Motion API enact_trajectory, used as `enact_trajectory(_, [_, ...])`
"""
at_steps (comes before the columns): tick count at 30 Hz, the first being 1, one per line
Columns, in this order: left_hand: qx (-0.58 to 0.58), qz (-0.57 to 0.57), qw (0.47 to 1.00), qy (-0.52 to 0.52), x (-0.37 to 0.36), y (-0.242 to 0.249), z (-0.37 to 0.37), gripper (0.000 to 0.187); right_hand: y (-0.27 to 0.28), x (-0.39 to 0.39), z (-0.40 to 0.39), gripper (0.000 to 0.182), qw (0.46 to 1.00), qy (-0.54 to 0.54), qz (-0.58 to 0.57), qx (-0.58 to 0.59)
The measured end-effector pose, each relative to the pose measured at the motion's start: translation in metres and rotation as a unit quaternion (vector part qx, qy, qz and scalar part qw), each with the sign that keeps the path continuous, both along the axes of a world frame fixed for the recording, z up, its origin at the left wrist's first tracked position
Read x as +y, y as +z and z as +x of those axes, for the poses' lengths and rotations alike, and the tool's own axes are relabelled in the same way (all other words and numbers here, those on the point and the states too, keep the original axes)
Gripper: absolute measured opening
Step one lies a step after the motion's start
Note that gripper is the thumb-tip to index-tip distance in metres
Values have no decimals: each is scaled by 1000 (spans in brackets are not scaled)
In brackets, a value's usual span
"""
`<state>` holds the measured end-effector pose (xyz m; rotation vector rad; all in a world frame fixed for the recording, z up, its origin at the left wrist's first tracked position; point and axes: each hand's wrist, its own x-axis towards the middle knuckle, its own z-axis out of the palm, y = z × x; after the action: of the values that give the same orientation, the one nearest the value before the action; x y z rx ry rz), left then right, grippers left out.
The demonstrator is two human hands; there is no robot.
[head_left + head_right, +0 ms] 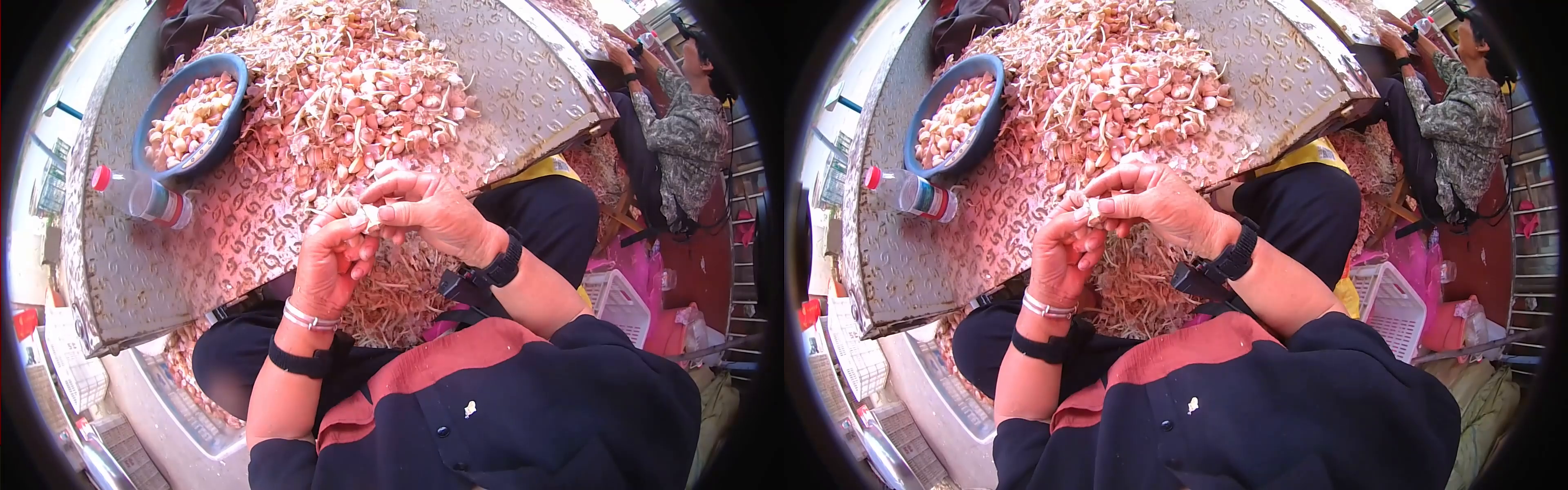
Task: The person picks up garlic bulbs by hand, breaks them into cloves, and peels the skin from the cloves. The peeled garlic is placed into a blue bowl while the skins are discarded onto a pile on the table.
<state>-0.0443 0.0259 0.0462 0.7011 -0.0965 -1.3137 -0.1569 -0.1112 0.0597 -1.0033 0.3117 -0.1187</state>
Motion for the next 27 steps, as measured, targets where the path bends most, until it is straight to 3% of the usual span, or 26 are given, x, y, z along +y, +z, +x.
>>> enact_trajectory(4, [-1, -20, 1000, -12, 18, 65, -16, 16, 50, 5, -16, 19, 991, 48, -57, -113])
enact_trajectory(5, [-1, -19, 999, -28, 26, 85, -22, 18, 69, 6, -22, 17, 979, 56, -129, -146])
enact_trajectory(8, [-47, -106, 990, -83, 49, 118, -41, 17, 93, 16, -32, 12, 908, 59, -246, -333])
enact_trajectory(10, [-91, -110, 989, -24, 66, 122, -65, 31, 119, 8, -42, 14, 878, 168, -254, -369])
enact_trajectory(11, [-91, -116, 989, -21, 66, 123, -66, 31, 119, 19, -41, 8, 896, 277, -71, -340])
enact_trajectory(12, [-91, -169, 981, -40, 65, 123, -67, 27, 117, 32, -38, 3, 874, 371, 116, -291])
enact_trajectory(13, [-88, -220, 970, -60, 65, 123, -68, 24, 118, 33, -33, 9, 847, 390, 155, -326])
enact_trajectory(14, [-83, -268, 956, -81, 64, 122, -71, 21, 128, 34, -43, 10, 903, 248, -18, -350])
enact_trajectory(16, [-69, -285, 954, -63, 63, 124, -74, 27, 115, 49, -49, 13, 850, 14, -176, -497])
enact_trajectory(19, [-31, -268, 961, -70, 64, 127, -69, 26, 117, 35, -39, 11, 824, 39, -221, -520])
enact_trajectory(23, [-57, -263, 963, -35, 62, 126, -67, 26, 115, 41, -38, 8, 833, 74, -271, -477])
enact_trajectory(25, [-21, -223, 974, -12, 58, 129, -64, 25, 73, 74, -43, 5, 808, -53, -104, -577])
enact_trajectory(26, [-6, -216, 976, 1, 50, 129, -60, 25, 108, 10, -27, 7, 795, 124, -300, -513])
enact_trajectory(27, [8, -151, 988, -5, 44, 130, -54, 26, 112, 10, -35, 10, 819, 83, -376, -426])
